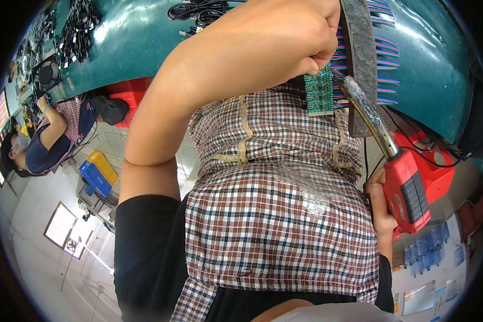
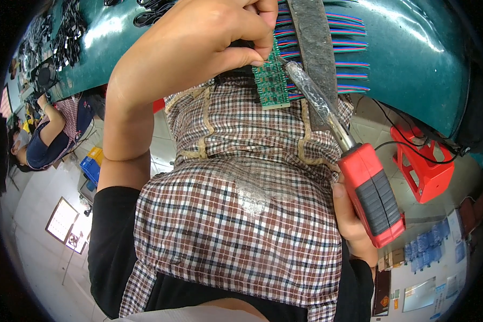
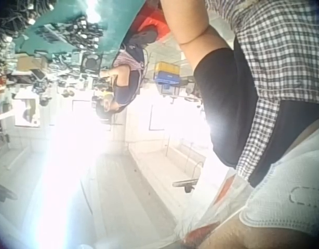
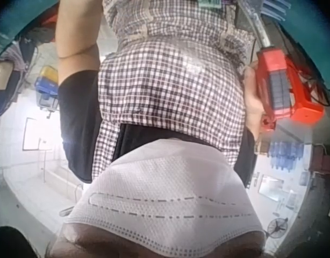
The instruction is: The person connects wires from cables onto circuit boards by soldering them to the board with a soldering gun.
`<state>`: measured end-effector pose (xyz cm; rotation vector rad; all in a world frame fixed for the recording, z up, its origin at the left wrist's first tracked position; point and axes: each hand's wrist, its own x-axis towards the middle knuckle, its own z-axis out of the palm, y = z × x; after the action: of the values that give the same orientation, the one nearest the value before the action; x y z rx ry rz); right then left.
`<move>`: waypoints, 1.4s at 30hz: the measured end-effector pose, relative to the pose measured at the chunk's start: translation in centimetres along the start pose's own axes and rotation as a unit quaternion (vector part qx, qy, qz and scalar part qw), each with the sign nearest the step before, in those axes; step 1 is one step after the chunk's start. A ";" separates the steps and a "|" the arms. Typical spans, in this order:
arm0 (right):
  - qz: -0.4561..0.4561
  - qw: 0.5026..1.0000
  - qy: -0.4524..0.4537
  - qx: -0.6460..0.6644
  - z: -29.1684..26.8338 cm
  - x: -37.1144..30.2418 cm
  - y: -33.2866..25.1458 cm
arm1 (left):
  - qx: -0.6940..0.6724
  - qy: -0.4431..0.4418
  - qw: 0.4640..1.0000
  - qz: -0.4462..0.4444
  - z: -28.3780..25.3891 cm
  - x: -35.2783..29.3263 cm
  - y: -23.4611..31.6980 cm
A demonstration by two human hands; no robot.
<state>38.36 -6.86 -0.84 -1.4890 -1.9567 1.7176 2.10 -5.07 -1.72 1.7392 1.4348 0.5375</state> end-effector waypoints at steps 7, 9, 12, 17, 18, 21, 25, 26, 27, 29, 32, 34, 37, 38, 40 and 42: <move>-0.029 0.999 -0.005 0.034 0.5 0.6 -1.0 | 0.044 0.005 0.999 0.032 -0.4 -0.1 0.0; -0.046 0.997 -0.010 0.059 0.5 0.8 -1.0 | 0.047 0.004 0.999 0.015 -0.4 -0.4 0.1; -0.021 0.994 0.011 0.107 0.9 0.3 -0.9 | 0.123 0.123 0.980 0.093 2.2 -0.9 -1.1; -0.098 0.978 0.065 0.170 1.3 1.7 -0.5 | 0.108 0.127 0.986 0.022 2.5 -2.3 -0.1; -0.098 0.976 0.082 0.178 1.3 1.6 -0.5 | 0.092 0.124 0.988 0.005 2.3 -2.6 -0.1; -0.034 0.981 0.055 0.182 0.5 1.4 -1.4 | 0.166 0.324 0.931 -0.034 0.2 -3.2 -1.5; -0.033 0.983 0.047 0.171 0.5 1.5 -1.4 | 0.193 0.530 0.820 -0.099 -3.5 -3.7 -3.8; -0.035 0.984 0.047 0.170 0.5 1.5 -1.4 | 0.145 0.545 0.818 -0.114 -4.3 -3.7 -3.1; -0.033 0.984 0.046 0.169 0.6 1.5 -1.4 | 0.331 0.533 0.777 -0.038 -5.0 -3.9 -4.2; -0.029 0.984 0.047 0.167 0.7 1.3 -1.5 | 0.281 0.558 0.778 0.074 -5.8 -2.7 -6.9; -0.012 0.986 0.062 0.153 1.0 1.2 -2.1 | 0.126 0.616 0.744 0.225 -5.9 -2.3 -8.7; 0.019 0.989 0.059 0.134 0.9 1.1 -2.7 | 0.145 0.625 0.767 -0.006 -5.8 -3.2 -5.7; 0.003 0.988 0.039 0.148 0.7 1.0 -2.1 | 0.069 0.715 0.694 0.047 -6.5 -3.8 -4.7; 0.003 0.988 0.023 0.150 0.5 1.0 -2.3 | 0.098 0.731 0.673 0.055 -7.0 -4.7 -3.1; -0.001 0.992 0.038 0.124 0.7 1.4 -1.7 | 0.154 0.686 0.707 0.080 -6.2 -5.2 -1.4; -0.113 0.986 0.060 0.109 1.4 2.0 -1.0 | 0.123 0.684 0.717 0.056 -4.6 -4.7 -0.4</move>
<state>35.89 -6.20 -1.45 -1.2154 -1.7380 1.6417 -2.83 -8.08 1.41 1.5462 2.4115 2.0765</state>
